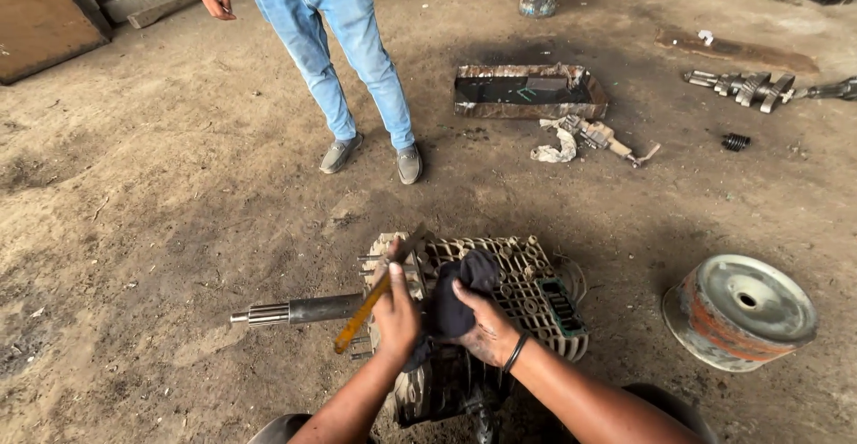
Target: The person scrapes and wipes a dirty engine block using a yellow scraper and a dark cloth. They repeatedly scrape grime from the surface and wipe it away, focusing on the top and side areas of the block.
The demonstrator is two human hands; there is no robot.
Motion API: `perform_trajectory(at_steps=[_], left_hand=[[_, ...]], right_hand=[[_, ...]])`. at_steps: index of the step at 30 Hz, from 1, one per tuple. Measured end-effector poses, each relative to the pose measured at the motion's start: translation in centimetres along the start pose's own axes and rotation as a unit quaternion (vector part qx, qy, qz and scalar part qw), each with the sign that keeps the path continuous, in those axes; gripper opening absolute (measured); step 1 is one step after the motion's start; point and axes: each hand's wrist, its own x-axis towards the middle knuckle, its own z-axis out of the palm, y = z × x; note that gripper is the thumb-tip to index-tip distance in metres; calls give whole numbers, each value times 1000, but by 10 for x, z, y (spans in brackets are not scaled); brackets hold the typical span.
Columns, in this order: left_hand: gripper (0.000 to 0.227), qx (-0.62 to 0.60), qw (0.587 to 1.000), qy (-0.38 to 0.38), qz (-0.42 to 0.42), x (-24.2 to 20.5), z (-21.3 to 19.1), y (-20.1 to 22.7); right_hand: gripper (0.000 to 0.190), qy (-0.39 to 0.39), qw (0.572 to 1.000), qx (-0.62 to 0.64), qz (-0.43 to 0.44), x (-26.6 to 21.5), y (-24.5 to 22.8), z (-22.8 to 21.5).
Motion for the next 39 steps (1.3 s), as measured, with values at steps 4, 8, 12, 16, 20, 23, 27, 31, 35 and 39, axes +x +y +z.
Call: perform_trajectory(at_steps=[4,8,12,16,20,23,27,31,35,39], left_hand=[[47,7,999,-50,-6,-28,24,-6],[45,92,987,-34,-128,-20,26,-21],[47,89,993,36,-69,-10,25,-41],[51,81,989,73,-104,-3,22,-66],[58,127,982,133,-34,4,15,-115],[65,109,964,203,-130,33,-4,-137],[56,-112,943,239,-203,46,-31,-121],[47,213,973,67,-50,-15,12,-118],[54,-158,949,49,-267,-46,43,-103],[45,-175,912,98,-357,-21,38,-69]], right_hand=[[62,36,999,3,-10,-8,20,37],[77,1,999,2,-36,4,28,42],[90,35,999,-13,21,13,32,39],[97,12,998,-32,60,13,35,31],[93,-87,996,-27,-6,15,43,34],[91,-168,984,-45,-40,0,36,41],[92,-55,997,-23,43,-17,10,42],[90,-109,978,134,119,4,2,13],[62,-50,992,115,30,16,41,16],[53,95,985,-120,-75,23,53,16]])
